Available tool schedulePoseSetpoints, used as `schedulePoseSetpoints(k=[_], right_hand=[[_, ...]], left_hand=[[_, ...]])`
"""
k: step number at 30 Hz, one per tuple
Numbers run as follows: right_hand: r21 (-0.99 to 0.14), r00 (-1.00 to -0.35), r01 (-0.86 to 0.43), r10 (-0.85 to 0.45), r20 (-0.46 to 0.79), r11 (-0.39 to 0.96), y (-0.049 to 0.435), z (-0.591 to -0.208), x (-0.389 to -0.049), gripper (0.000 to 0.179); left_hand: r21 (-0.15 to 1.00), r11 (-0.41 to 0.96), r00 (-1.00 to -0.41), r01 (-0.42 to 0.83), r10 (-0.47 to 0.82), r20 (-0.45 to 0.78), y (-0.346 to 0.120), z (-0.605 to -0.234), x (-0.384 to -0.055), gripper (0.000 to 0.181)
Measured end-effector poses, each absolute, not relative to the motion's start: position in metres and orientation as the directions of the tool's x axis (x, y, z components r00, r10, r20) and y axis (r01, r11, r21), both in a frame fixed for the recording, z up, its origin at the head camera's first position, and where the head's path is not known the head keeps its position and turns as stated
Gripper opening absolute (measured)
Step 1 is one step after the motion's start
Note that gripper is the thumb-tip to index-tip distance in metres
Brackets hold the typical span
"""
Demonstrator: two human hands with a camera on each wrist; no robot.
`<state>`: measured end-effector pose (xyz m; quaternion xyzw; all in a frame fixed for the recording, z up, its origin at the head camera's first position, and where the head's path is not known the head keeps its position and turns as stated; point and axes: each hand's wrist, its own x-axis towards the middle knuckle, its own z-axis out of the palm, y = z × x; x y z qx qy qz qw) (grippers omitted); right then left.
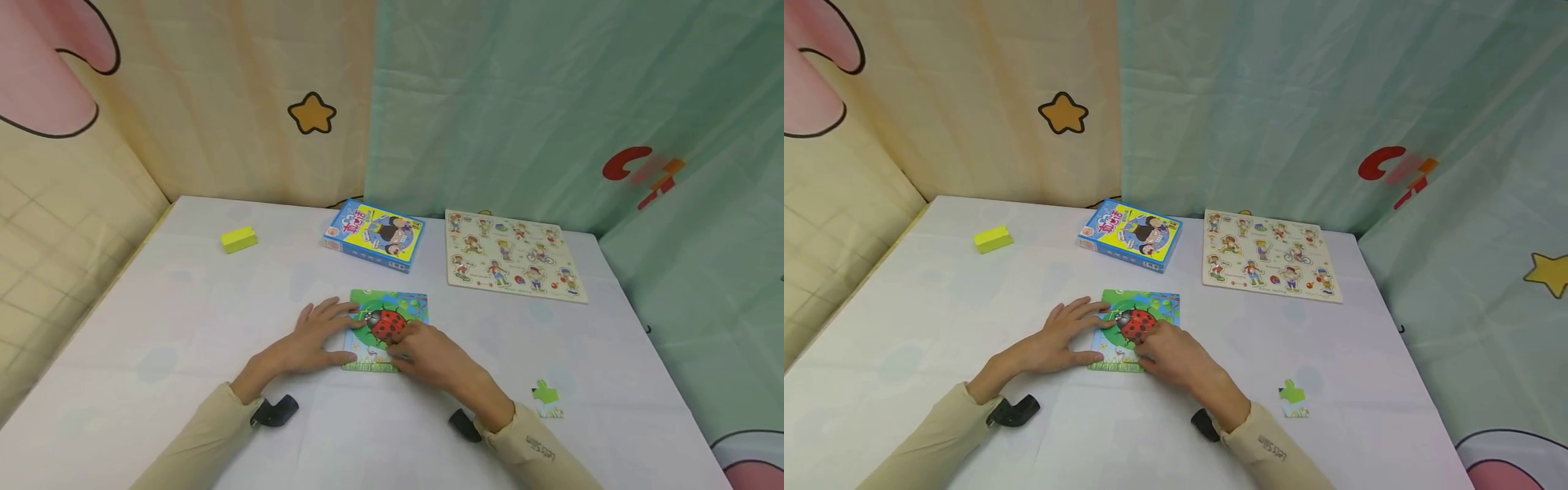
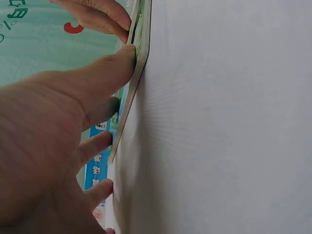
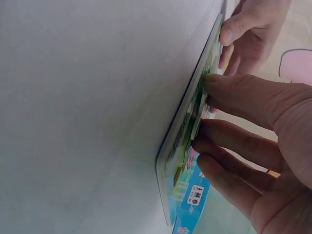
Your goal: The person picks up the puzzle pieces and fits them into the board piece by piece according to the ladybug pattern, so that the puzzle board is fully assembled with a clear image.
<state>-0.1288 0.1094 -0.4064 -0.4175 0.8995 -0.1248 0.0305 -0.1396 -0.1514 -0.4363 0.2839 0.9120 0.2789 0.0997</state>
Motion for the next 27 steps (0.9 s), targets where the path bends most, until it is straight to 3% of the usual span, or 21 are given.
schedulePoseSetpoints(k=[5, 12, 21, 27], right_hand=[[-0.219, -0.626, -0.768, -0.777, 0.065, 0.601, 0.108, -0.407, -0.130, 0.009], [-0.252, -0.653, -0.743, -0.754, 0.072, 0.620, 0.109, -0.408, -0.130, 0.012], [-0.222, -0.650, -0.746, -0.759, 0.039, 0.628, 0.107, -0.406, -0.129, 0.010], [-0.282, -0.687, -0.700, -0.727, 0.015, 0.656, 0.109, -0.406, -0.128, 0.017]], left_hand=[[0.505, 0.698, -0.814, 0.508, 0.580, 0.016, -0.146, -0.433, -0.138, 0.054], [0.482, 0.612, -0.693, 0.627, 0.720, -0.013, -0.137, -0.423, -0.134, 0.031], [0.514, 0.618, -0.699, 0.595, 0.713, -0.047, -0.138, -0.418, -0.128, 0.026], [0.531, 0.603, -0.694, 0.595, 0.719, -0.038, -0.138, -0.417, -0.129, 0.026]])
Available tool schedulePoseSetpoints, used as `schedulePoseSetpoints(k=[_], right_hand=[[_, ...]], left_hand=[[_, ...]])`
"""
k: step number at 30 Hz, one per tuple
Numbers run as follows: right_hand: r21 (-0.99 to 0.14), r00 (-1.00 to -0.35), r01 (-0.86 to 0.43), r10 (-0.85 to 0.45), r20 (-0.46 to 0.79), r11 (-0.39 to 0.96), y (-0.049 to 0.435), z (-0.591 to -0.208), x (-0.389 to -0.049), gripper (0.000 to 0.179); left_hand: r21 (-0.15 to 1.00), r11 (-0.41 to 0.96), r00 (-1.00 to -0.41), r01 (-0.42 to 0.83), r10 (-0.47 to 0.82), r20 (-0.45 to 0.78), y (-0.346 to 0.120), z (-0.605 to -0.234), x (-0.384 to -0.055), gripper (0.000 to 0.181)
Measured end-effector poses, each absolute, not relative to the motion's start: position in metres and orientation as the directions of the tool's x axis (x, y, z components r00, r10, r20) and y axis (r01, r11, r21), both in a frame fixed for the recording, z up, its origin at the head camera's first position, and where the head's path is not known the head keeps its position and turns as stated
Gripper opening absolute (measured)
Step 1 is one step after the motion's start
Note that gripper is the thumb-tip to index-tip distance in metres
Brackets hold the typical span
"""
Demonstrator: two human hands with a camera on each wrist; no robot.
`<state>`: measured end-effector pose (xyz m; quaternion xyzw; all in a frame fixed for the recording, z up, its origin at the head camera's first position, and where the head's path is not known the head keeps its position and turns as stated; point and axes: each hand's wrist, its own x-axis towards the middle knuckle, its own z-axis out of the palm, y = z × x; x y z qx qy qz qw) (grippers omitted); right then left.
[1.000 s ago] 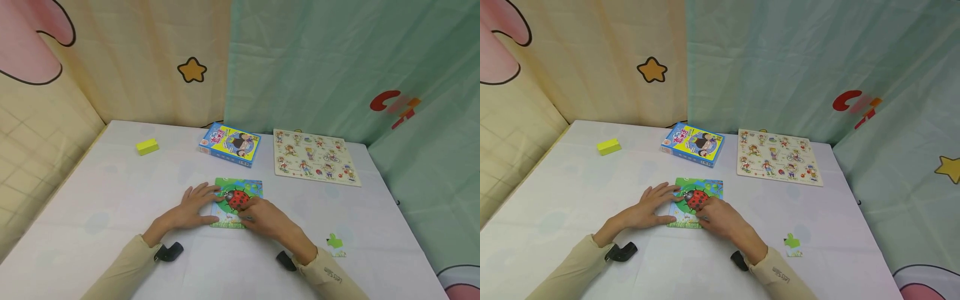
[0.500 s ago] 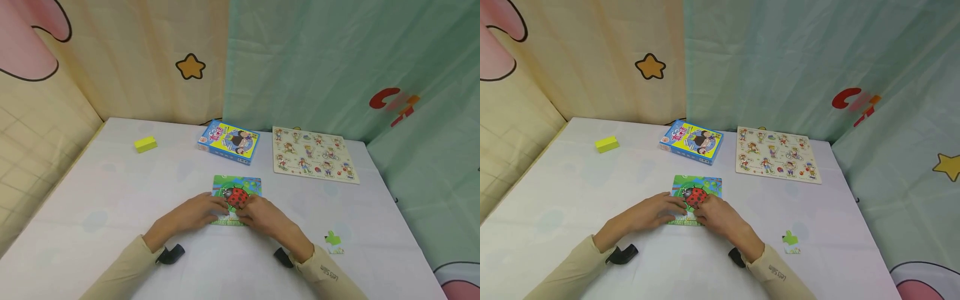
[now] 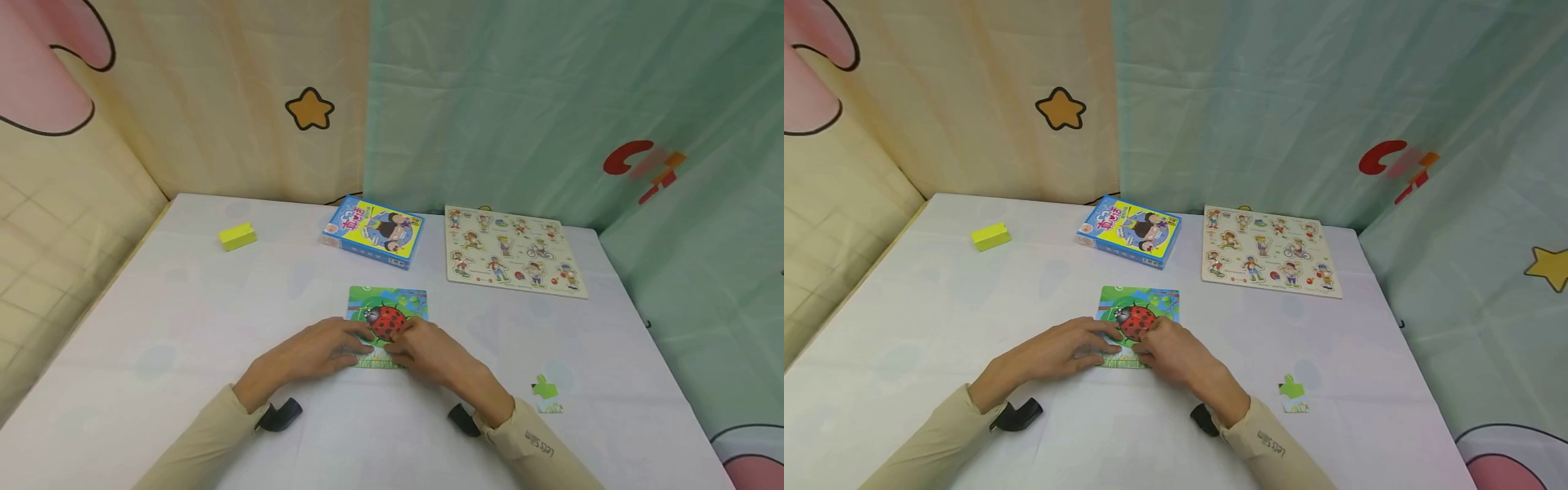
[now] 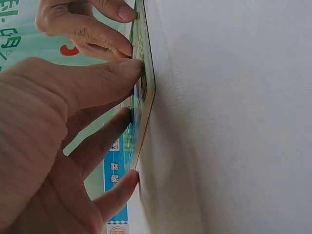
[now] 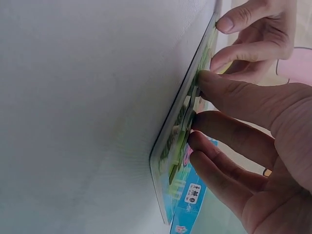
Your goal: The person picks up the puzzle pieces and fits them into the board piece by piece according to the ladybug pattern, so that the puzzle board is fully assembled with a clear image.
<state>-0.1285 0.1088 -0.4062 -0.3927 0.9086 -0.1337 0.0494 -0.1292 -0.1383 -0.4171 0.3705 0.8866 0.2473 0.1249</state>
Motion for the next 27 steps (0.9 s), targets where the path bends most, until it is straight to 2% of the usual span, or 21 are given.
schedulePoseSetpoints(k=[13, 21, 23, 27], right_hand=[[-0.322, -0.724, -0.655, -0.690, 0.009, 0.684, 0.108, -0.406, -0.131, 0.018], [-0.364, -0.729, -0.614, -0.680, -0.078, 0.700, 0.115, -0.403, -0.128, 0.025], [-0.343, -0.723, -0.624, -0.685, -0.089, 0.702, 0.117, -0.401, -0.126, 0.028], [-0.229, -0.714, -0.673, -0.699, -0.051, 0.704, 0.120, -0.400, -0.118, 0.031]], left_hand=[[0.539, 0.606, -0.701, 0.585, 0.712, -0.040, -0.137, -0.419, -0.131, 0.024], [0.550, 0.610, -0.702, 0.570, 0.710, -0.059, -0.140, -0.419, -0.130, 0.027], [0.552, 0.604, -0.696, 0.574, 0.716, -0.060, -0.141, -0.420, -0.130, 0.029], [0.561, 0.593, -0.688, 0.577, 0.724, -0.058, -0.143, -0.421, -0.131, 0.029]])
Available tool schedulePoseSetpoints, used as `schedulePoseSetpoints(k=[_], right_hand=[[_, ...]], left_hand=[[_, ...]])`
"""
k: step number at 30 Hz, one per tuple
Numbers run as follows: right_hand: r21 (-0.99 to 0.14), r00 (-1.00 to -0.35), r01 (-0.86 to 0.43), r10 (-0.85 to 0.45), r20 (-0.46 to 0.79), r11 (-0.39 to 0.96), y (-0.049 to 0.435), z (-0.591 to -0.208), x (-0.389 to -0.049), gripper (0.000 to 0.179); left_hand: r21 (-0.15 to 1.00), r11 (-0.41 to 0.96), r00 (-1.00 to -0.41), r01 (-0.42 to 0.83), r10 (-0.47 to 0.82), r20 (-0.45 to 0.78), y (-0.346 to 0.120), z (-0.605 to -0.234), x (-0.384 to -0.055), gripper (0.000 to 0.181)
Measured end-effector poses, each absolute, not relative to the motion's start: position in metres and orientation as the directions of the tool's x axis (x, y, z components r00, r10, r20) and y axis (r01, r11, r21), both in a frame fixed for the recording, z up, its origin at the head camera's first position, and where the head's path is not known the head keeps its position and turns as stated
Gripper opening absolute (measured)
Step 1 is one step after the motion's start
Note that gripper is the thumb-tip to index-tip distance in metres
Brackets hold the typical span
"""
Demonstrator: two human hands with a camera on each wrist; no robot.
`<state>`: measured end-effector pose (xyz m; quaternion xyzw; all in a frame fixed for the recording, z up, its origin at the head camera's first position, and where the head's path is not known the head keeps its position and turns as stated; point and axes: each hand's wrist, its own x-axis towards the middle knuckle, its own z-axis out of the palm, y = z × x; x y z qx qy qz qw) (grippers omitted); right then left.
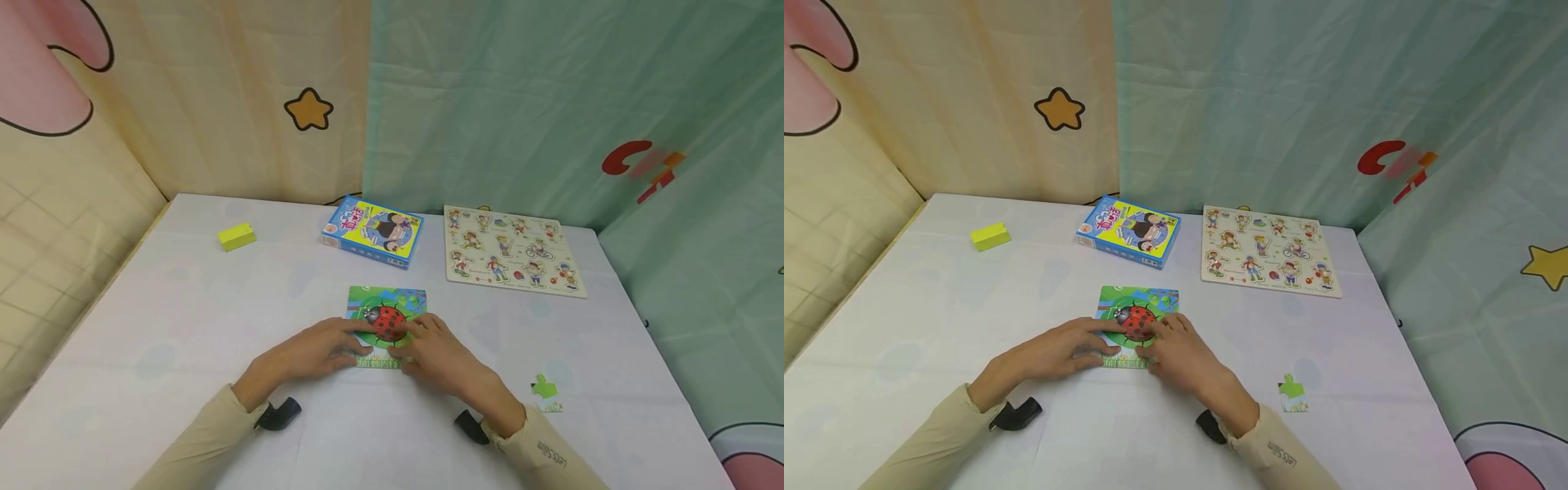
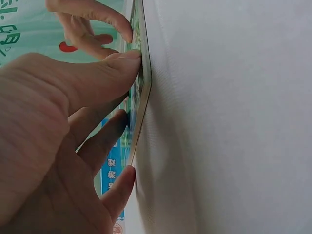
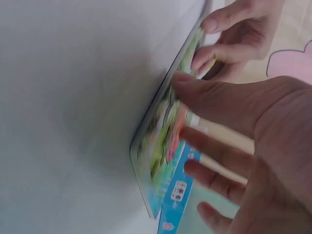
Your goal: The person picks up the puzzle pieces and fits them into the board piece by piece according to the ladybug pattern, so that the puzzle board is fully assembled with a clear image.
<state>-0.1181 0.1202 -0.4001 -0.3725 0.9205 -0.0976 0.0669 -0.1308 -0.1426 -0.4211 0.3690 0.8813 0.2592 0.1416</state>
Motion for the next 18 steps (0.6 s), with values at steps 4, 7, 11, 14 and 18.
schedulePoseSetpoints(k=[4, 7, 11, 14, 18], right_hand=[[-0.185, -0.717, -0.682, -0.697, -0.020, 0.707, 0.123, -0.400, -0.113, 0.031], [-0.236, -0.718, -0.665, -0.694, -0.058, 0.708, 0.124, -0.399, -0.113, 0.032], [-0.300, -0.700, -0.649, -0.703, -0.124, 0.699, 0.127, -0.399, -0.115, 0.037], [-0.323, -0.691, -0.648, -0.711, -0.134, 0.690, 0.135, -0.402, -0.115, 0.041], [-0.380, -0.704, -0.625, -0.702, -0.103, 0.682, 0.155, -0.402, -0.109, 0.045]], left_hand=[[0.573, 0.590, -0.687, 0.569, 0.724, -0.064, -0.144, -0.423, -0.131, 0.029], [0.578, 0.587, -0.687, 0.567, 0.724, -0.062, -0.144, -0.423, -0.131, 0.029], [0.588, 0.590, -0.694, 0.553, 0.717, -0.067, -0.144, -0.422, -0.131, 0.029], [0.597, 0.592, -0.699, 0.541, 0.711, -0.073, -0.145, -0.421, -0.130, 0.029], [0.599, 0.589, -0.698, 0.542, 0.713, -0.070, -0.145, -0.421, -0.129, 0.029]])
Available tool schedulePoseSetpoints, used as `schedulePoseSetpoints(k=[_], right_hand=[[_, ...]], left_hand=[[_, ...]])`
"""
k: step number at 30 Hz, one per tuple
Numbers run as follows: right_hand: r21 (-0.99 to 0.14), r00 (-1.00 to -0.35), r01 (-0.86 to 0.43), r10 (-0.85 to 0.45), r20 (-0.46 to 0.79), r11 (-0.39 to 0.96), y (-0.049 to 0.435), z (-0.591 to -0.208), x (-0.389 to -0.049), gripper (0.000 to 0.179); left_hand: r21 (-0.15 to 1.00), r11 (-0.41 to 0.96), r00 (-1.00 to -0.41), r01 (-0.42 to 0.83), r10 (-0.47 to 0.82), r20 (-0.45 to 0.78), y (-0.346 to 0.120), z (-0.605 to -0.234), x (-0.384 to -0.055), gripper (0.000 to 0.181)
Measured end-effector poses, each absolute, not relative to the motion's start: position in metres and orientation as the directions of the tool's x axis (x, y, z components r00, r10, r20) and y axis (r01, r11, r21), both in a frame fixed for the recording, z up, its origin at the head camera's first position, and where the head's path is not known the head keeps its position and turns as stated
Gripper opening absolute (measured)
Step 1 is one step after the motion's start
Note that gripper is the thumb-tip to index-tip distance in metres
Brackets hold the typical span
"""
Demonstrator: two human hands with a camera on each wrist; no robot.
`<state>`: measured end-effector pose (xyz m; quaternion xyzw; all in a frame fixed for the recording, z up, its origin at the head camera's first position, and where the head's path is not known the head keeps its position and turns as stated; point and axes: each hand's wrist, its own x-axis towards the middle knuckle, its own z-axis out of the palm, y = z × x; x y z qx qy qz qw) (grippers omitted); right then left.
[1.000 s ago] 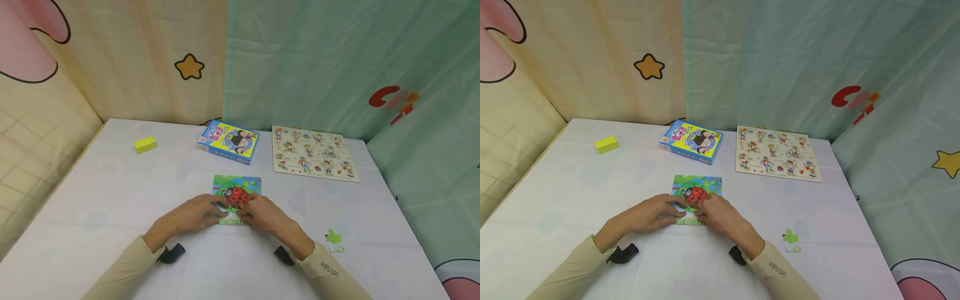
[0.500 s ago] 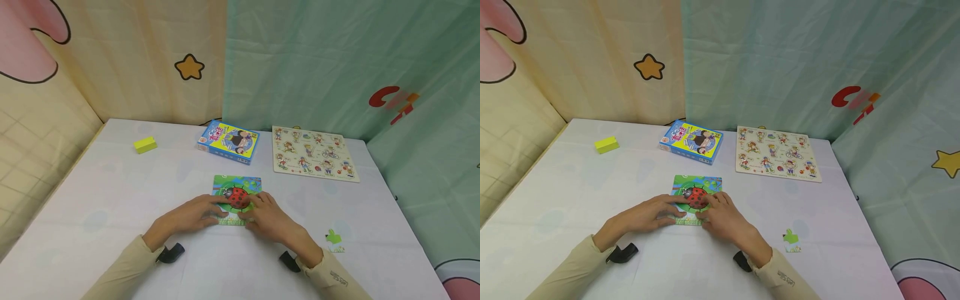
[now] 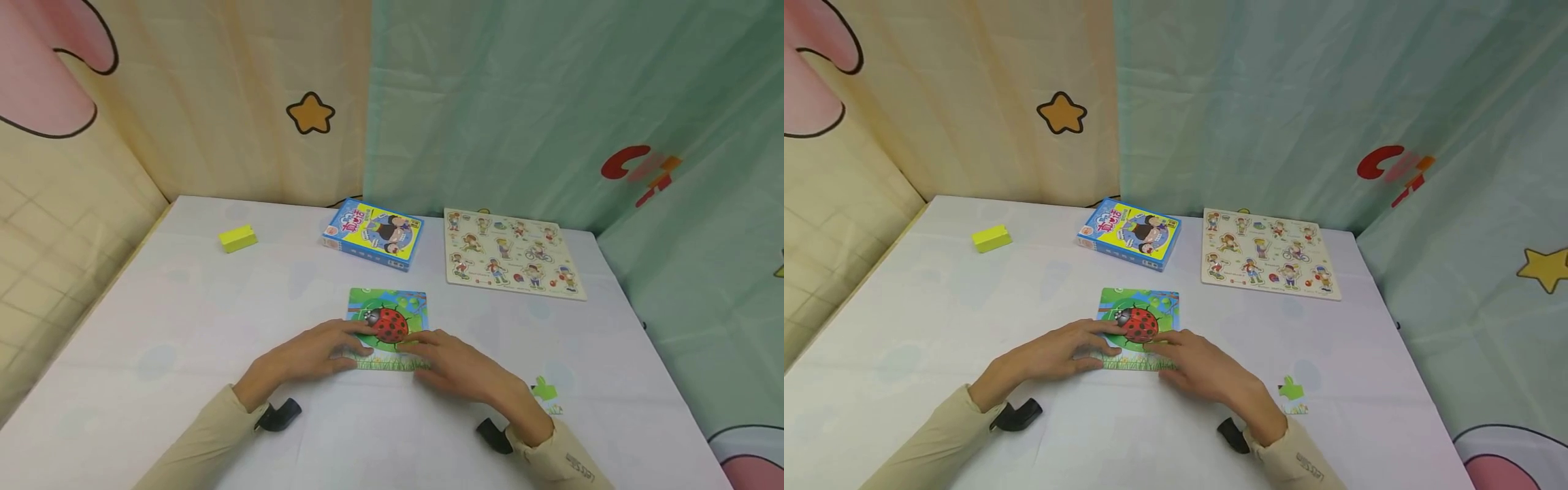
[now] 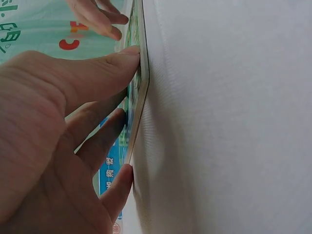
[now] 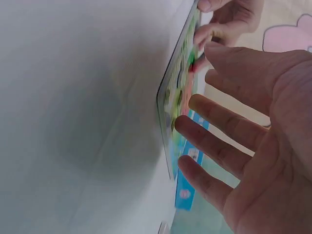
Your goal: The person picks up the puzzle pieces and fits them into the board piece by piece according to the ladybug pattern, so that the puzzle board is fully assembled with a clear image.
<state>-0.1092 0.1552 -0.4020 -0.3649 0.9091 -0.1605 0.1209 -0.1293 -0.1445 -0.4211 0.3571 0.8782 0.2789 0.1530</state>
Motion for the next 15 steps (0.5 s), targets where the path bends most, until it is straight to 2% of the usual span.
schedulePoseSetpoints(k=[5, 10, 15], right_hand=[[-0.436, -0.763, -0.546, -0.640, -0.094, 0.715, 0.192, -0.396, -0.095, 0.047], [-0.420, -0.839, -0.436, -0.528, -0.129, 0.796, 0.230, -0.389, -0.081, 0.051], [-0.438, -0.880, -0.351, -0.451, -0.147, 0.828, 0.263, -0.384, -0.074, 0.061]], left_hand=[[0.598, 0.581, -0.690, 0.552, 0.721, -0.064, -0.143, -0.423, -0.130, 0.030], [0.610, 0.576, -0.688, 0.544, 0.722, -0.069, -0.142, -0.423, -0.132, 0.030], [0.631, 0.578, -0.699, 0.517, 0.711, -0.079, -0.144, -0.423, -0.130, 0.029]])
